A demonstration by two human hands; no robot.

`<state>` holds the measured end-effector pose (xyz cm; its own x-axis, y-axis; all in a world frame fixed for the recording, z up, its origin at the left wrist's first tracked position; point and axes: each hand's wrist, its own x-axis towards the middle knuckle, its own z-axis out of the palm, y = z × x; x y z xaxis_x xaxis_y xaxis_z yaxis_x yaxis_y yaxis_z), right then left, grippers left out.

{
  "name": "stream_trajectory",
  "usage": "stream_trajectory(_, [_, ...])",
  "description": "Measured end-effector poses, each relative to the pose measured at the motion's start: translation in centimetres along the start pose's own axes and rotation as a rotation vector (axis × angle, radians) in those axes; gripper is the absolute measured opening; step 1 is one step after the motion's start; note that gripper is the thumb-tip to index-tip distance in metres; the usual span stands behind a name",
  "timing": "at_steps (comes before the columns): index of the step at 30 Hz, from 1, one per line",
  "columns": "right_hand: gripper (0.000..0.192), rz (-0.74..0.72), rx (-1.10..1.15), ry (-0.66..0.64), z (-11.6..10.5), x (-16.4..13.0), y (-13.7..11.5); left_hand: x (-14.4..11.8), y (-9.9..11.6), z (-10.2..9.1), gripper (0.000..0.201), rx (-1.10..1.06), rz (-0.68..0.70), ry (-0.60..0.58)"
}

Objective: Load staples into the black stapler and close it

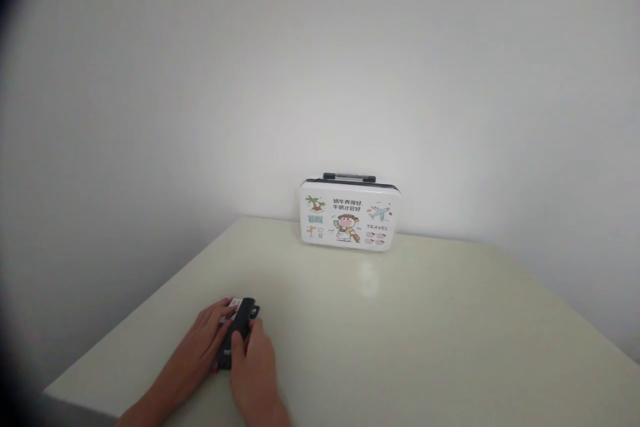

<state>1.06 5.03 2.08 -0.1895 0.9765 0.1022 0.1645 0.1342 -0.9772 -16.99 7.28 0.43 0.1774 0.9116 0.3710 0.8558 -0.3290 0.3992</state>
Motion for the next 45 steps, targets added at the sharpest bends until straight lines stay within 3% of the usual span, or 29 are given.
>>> stream_trajectory(5, [0.055,0.072,-0.044,0.022,1.5,1.3,-0.8,1.4,-2.2,-0.8,0.043,0.066,-0.009,-0.016])
stream_trajectory(8, [0.064,0.092,-0.033,0.104,-0.6,0.2,-0.1,1.5,-2.3,-1.5,0.04,0.096,0.008,0.054])
stream_trajectory(10, [0.066,0.088,-0.067,0.201,-3.7,-1.3,1.1,1.1,-1.2,-2.0,0.037,0.049,-0.022,0.207])
stream_trajectory(12, [0.065,0.061,-0.119,0.287,-7.7,-3.2,2.6,0.5,1.4,-2.0,0.034,-0.038,-0.062,0.39])
stream_trajectory(14, [0.062,0.001,-0.288,0.365,-11.8,-5.2,4.0,-0.2,5.5,-1.2,0.029,-0.104,-0.055,0.479])
stream_trajectory(15, [0.062,-0.011,-0.422,0.372,-13.7,-6.2,4.6,-0.5,7.8,-0.3,0.027,-0.118,-0.004,0.452])
stream_trajectory(17, [0.061,0.014,-0.676,0.317,-16.4,-7.8,5.3,-1.0,12.3,1.9,0.032,-0.088,0.137,0.227])
stream_trajectory(19, [0.061,0.059,-0.862,0.224,-17.8,-8.9,5.5,-1.2,15.6,4.7,0.045,-0.019,0.225,0.084])
stream_trajectory(22, [0.061,0.112,-1.024,0.145,-17.8,-9.5,5.2,-1.5,17.4,8.4,0.058,0.12,0.257,0.024])
stream_trajectory(26, [0.061,0.128,-1.108,0.142,-17.0,-9.3,4.7,-1.9,16.4,10.6,0.064,0.224,0.271,-0.002])
stream_trajectory(34, [0.065,0.184,-1.136,0.068,-17.2,-9.3,3.7,-2.0,16.1,10.4,0.065,0.242,0.265,-0.027])
stream_trajectory(45, [0.064,0.155,-1.152,0.074,-17.4,-9.4,4.0,-2.0,16.3,10.1,0.06,0.271,0.279,-0.011])
